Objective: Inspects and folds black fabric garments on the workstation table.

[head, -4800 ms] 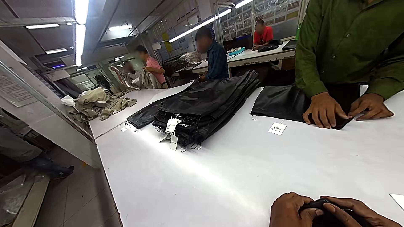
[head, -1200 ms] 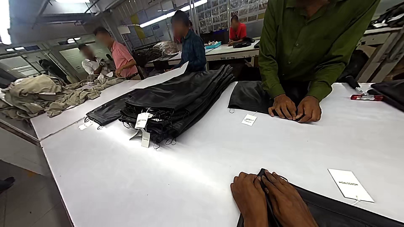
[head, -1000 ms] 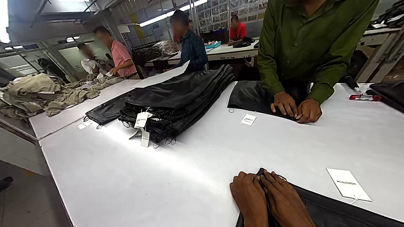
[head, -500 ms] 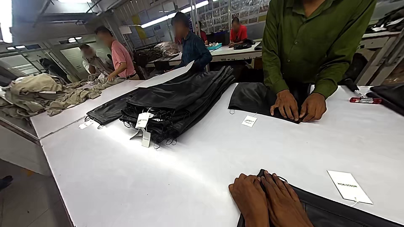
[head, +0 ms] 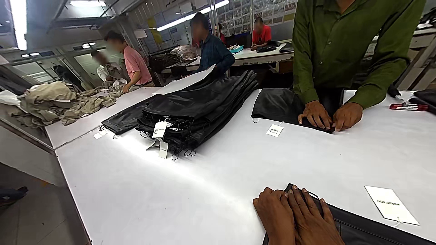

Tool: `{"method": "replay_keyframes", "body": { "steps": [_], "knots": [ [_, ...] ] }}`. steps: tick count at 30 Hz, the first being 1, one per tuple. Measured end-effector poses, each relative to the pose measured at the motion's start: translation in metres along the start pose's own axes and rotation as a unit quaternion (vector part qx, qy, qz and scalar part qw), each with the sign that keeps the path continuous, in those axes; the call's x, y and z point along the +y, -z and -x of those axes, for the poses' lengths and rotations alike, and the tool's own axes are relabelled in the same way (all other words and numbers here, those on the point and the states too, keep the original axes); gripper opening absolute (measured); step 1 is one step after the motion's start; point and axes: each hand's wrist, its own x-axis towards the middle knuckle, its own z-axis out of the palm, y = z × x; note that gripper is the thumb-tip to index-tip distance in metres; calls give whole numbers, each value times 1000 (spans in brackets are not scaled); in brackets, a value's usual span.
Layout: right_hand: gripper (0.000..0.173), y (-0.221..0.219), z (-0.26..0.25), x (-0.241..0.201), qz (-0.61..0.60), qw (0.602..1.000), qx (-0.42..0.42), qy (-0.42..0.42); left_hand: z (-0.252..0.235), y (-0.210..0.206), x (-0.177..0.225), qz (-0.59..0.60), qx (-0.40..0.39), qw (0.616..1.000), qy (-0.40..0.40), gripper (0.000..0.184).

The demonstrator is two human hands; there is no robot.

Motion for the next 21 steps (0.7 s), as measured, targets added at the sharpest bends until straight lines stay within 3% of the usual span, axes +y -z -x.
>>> {"method": "replay_keyframes", "body": {
  "steps": [9, 14, 21],
  "knots": [
    [75, 4, -1, 3, -37, 999, -29, 8, 0, 2, 0, 15, -19, 1000, 0, 24],
    [74, 28, -5, -8, -35, 996, -85, -10, 2, 8, 3, 31, -28, 999, -2, 26],
    [74, 26, -2, -7, -52, 996, -69, -12, 6, 11, 6, 44, -32, 999, -1, 27]
  ]
}}
